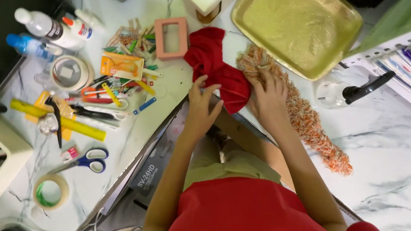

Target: The person uses a small heat press on a tote bag, organizes white boxes on a shelf, and cleans a pink frame and a gold tray.

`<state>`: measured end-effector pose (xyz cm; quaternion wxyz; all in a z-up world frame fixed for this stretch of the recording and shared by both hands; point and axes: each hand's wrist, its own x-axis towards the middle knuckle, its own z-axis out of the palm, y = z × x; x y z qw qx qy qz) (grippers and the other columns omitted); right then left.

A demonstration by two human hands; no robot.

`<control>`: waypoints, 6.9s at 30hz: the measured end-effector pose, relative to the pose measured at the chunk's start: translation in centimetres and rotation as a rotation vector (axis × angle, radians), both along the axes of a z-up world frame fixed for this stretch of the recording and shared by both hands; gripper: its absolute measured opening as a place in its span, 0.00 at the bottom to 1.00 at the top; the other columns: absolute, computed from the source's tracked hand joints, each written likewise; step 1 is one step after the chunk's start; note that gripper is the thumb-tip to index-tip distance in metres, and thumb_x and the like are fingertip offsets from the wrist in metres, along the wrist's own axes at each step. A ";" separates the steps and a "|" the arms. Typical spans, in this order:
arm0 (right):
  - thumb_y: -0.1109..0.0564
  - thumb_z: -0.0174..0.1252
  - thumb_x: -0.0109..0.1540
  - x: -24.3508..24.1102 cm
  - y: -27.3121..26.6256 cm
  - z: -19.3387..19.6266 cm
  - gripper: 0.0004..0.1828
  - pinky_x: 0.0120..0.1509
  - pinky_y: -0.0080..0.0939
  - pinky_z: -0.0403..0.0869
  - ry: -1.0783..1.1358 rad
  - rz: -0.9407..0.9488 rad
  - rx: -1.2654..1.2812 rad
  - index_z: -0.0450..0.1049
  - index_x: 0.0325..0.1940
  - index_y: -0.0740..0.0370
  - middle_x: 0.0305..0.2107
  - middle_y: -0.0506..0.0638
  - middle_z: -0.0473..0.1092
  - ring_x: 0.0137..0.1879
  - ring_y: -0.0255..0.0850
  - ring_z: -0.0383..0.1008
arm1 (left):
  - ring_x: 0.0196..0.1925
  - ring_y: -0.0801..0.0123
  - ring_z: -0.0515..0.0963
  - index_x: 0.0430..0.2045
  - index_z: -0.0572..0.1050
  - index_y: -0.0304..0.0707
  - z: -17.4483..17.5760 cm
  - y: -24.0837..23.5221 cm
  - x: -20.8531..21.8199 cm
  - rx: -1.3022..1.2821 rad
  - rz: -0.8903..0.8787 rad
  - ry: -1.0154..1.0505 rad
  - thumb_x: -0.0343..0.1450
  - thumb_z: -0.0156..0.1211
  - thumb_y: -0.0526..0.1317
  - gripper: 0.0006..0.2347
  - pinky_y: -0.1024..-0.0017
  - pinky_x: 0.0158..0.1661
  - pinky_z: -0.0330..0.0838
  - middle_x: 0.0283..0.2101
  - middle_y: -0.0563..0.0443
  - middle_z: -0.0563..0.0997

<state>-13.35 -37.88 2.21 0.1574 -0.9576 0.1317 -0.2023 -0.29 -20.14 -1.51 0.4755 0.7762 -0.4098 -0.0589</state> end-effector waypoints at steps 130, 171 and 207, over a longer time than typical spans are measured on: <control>0.52 0.75 0.54 34.1 -2.2 11.5 0.60 0.81 0.56 0.61 0.024 0.784 0.526 0.45 0.81 0.62 0.74 0.62 0.54 0.80 0.55 0.55 | 0.62 0.45 0.76 0.57 0.71 0.44 18.2 5.7 27.9 -0.084 0.109 -0.387 0.59 0.78 0.48 0.32 0.54 0.62 0.70 0.60 0.41 0.75; 0.66 0.65 0.61 58.3 42.5 -6.4 0.41 0.50 0.41 0.80 -0.040 1.052 0.700 0.54 0.75 0.67 0.67 0.63 0.59 0.55 0.50 0.76 | 0.65 0.30 0.65 0.60 0.67 0.27 6.0 38.1 36.5 0.307 1.077 -0.495 0.70 0.67 0.44 0.26 0.43 0.65 0.59 0.62 0.25 0.67; 0.67 0.61 0.64 31.3 6.1 4.0 0.30 0.60 0.43 0.78 -0.193 0.426 0.500 0.64 0.71 0.65 0.58 0.58 0.70 0.62 0.49 0.75 | 0.53 0.50 0.79 0.48 0.74 0.37 9.1 5.1 26.2 -0.157 0.037 -0.239 0.73 0.60 0.34 0.10 0.58 0.52 0.72 0.49 0.45 0.79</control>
